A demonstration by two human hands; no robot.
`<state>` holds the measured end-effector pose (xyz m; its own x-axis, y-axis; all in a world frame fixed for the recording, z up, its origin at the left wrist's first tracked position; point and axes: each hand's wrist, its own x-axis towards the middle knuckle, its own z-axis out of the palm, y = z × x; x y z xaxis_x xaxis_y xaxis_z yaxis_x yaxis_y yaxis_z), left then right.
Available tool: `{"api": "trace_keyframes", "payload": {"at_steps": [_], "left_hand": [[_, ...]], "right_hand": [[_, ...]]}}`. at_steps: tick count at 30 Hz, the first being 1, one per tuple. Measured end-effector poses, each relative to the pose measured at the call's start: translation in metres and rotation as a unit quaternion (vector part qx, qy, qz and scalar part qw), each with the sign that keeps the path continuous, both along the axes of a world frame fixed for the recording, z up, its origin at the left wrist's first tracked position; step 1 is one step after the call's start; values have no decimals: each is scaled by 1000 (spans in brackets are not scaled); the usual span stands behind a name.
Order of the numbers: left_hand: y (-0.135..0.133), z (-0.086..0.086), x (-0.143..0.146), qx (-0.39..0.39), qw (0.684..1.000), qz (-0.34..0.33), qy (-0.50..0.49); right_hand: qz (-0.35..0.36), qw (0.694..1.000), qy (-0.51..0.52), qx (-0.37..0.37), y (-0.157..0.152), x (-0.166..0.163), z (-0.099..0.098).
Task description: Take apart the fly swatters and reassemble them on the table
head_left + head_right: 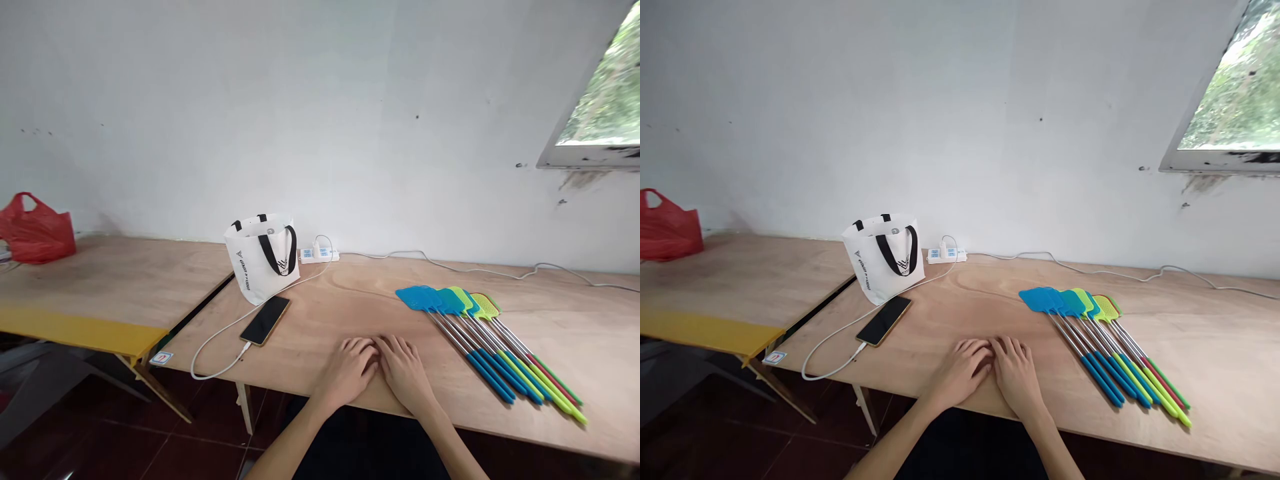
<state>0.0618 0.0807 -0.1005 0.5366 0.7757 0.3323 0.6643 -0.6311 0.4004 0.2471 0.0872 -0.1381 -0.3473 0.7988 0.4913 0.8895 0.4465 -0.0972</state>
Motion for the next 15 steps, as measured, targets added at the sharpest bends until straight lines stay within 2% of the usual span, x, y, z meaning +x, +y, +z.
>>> {"api": "trace_keyframes", "payload": {"at_steps": [15], "left_hand": [[0,-1,0,17,1000,1,10]], "right_hand": [[-1,1000,-3,2,0,0,1]]}}
